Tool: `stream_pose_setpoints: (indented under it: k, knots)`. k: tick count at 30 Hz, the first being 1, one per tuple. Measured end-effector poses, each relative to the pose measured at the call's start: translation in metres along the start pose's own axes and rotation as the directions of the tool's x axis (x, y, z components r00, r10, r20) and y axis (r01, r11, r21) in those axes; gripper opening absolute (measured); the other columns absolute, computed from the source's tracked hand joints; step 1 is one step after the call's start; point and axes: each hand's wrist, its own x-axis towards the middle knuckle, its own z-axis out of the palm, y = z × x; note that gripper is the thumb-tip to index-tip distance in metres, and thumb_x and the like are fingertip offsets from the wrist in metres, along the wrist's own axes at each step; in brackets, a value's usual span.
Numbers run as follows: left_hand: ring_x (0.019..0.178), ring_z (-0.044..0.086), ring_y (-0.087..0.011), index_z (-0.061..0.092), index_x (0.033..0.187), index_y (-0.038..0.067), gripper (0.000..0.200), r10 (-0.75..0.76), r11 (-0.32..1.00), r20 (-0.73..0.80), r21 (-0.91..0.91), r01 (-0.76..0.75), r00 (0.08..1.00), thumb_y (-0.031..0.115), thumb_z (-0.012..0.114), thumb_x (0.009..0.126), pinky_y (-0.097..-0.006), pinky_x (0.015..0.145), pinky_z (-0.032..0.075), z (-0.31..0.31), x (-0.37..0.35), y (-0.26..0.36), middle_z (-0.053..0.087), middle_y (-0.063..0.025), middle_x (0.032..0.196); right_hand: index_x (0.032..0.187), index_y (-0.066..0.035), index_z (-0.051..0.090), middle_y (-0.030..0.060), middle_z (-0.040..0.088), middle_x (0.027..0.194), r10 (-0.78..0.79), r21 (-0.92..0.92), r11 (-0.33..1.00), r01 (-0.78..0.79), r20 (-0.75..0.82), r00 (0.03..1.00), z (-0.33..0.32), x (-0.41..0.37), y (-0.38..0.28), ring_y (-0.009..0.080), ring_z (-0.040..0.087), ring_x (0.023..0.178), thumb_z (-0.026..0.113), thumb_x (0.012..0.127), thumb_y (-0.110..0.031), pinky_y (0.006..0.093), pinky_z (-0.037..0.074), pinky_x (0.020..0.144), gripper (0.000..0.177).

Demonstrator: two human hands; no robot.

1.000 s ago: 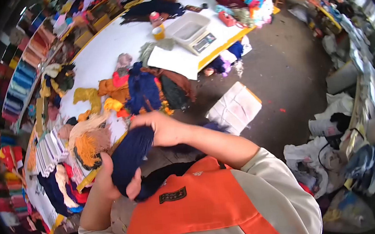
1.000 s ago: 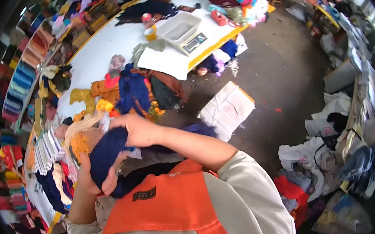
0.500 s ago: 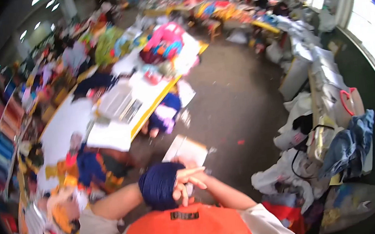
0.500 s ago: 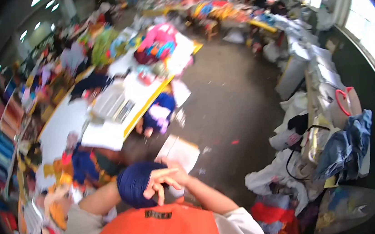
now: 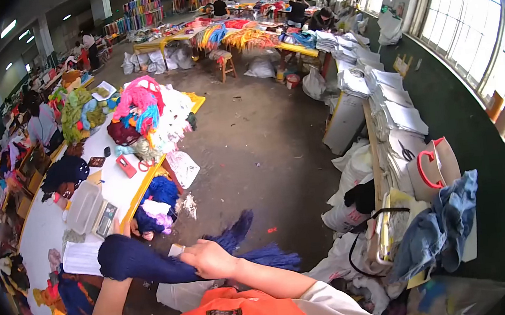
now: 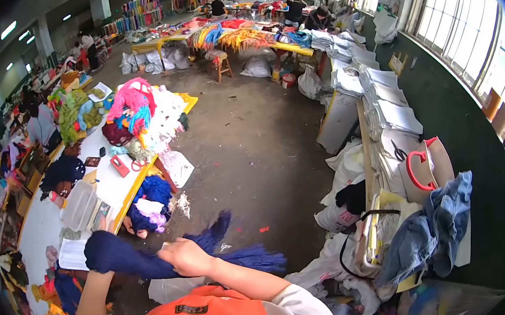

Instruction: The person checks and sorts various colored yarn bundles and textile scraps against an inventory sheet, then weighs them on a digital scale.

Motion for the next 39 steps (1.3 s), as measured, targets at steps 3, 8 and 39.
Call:
stream_pose_setpoints:
  k: [3,8,39]
  knots:
    - [0.087,0.058,-0.0290,0.054,0.125,0.001,0.056,-0.146,0.824,0.365,-0.469,0.317,0.920,0.022,0.069,0.076,-0.0360,0.081,0.048,0.110,0.037,-0.022,0.058,-0.0142,0.101,0.088,-0.009,0.054,0.0058,0.054,0.080,-0.127,-0.071,0.990,0.123,-0.058,0.990,-0.030,0.038,0.041,0.0247,0.058,0.079,0.064,0.062,-0.009,0.0358,0.041,0.069,0.028]
    - [0.088,0.058,-0.0293,0.054,0.124,0.001,0.054,0.039,0.754,0.277,-0.638,0.154,0.960,0.022,0.068,0.076,-0.0362,0.081,0.048,0.200,0.047,-0.007,0.059,-0.0143,0.102,0.090,-0.010,0.054,0.0051,0.051,0.078,-0.225,-0.119,0.968,0.219,-0.042,0.973,-0.060,0.090,0.131,0.0246,0.056,0.077,0.062,0.066,-0.013,0.0366,0.040,0.072,0.026]
    - [0.089,0.059,-0.0312,0.054,0.100,0.004,0.039,-0.599,0.683,0.027,-0.504,0.528,0.800,-0.001,0.069,0.064,-0.0374,0.080,0.048,0.216,0.330,0.044,0.060,-0.0135,0.094,0.094,0.003,0.063,0.0094,0.064,0.081,0.003,0.664,0.119,-0.738,0.743,0.669,0.061,0.262,0.521,0.0200,0.060,0.075,0.049,0.087,-0.020,0.0334,0.047,0.069,0.028]
